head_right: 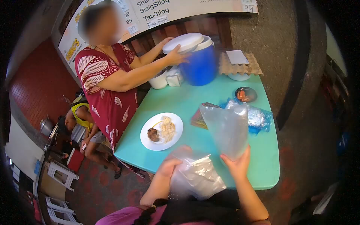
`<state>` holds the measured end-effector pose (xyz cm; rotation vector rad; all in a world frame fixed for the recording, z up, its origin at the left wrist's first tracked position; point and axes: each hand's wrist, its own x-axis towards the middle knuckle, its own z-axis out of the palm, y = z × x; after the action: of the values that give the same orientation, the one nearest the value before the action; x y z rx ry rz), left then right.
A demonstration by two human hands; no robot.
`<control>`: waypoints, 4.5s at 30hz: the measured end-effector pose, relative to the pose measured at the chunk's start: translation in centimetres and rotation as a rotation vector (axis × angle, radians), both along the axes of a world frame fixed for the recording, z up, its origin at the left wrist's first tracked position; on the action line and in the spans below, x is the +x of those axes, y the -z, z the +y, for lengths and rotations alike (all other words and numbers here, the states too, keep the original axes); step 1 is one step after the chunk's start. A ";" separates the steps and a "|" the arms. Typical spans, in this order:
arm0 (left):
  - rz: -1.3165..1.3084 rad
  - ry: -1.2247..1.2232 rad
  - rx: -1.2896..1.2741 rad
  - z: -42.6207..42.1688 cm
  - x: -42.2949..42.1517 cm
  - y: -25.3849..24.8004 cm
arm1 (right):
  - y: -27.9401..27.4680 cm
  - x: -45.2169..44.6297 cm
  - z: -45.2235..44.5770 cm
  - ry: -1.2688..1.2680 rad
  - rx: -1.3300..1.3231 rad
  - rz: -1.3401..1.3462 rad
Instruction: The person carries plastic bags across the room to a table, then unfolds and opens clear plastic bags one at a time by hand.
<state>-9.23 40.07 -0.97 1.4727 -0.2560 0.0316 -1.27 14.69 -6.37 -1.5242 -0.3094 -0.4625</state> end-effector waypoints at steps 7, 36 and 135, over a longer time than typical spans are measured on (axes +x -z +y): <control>-0.184 -0.200 -0.026 -5.0 -1.1 -7.3 | -3.8 -1.8 -5.9 0.052 -0.665 -0.013; -0.610 -0.317 0.457 -9.7 2.8 -9.8 | -19.4 -1.9 -4.6 -0.373 -0.447 -0.495; -0.106 -0.566 -0.317 -12.9 18.7 -6.9 | -16.4 16.8 -10.5 -0.385 0.302 0.071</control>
<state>9.47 27.15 5.93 1.1880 0.0859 0.5825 15.49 4.20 9.98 -1.1491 -0.4455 -0.1402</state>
